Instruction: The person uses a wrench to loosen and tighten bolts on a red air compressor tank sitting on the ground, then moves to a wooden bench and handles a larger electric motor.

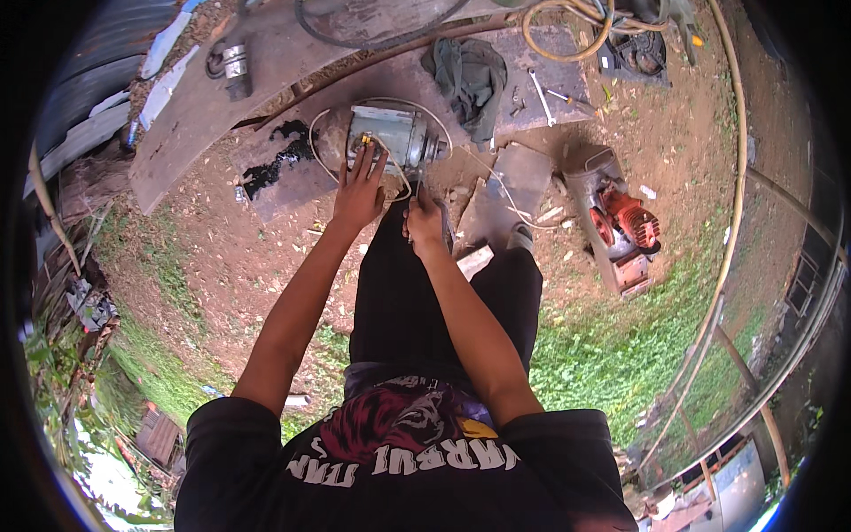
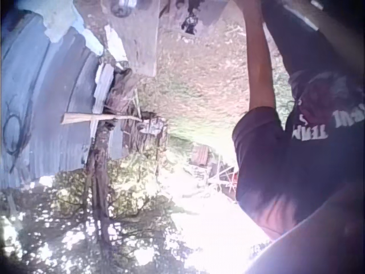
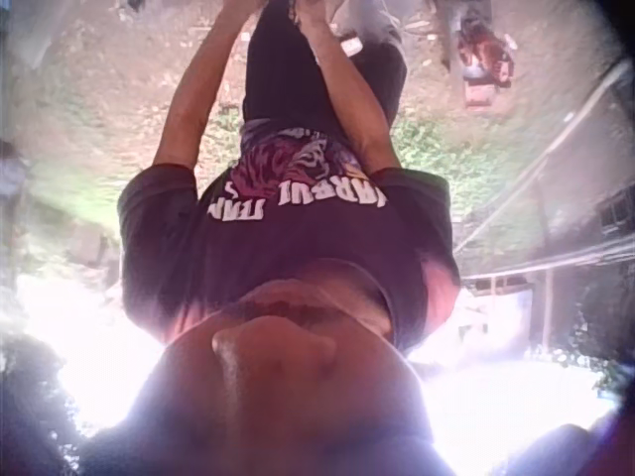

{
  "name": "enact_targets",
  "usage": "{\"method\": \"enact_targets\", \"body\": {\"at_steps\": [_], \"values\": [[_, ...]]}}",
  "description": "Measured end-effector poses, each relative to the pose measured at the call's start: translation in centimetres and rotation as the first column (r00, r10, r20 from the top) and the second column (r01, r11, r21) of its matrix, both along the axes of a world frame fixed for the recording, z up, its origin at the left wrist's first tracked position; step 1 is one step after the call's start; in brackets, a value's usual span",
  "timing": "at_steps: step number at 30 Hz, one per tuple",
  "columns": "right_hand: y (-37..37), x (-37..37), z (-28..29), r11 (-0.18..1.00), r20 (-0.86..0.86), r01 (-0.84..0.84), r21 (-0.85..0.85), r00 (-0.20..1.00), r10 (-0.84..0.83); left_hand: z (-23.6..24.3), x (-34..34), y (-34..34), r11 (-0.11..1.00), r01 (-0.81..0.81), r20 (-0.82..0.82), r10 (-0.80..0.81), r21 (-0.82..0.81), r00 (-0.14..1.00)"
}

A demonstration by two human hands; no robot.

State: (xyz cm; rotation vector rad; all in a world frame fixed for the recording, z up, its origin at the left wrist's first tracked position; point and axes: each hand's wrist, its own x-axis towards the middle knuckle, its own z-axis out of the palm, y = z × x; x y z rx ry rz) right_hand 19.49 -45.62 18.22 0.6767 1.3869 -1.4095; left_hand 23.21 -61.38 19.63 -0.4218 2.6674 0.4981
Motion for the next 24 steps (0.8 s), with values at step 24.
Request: {"method": "enact_targets", "body": {"at_steps": [24], "values": [[1.4,-0.8,1.2,0.917,0.391,0.298,-0.263,0.902,-0.181,-1.3,-0.2,-0.1,0.995,-0.042,0.001,0.042,0.089,0.999]]}}
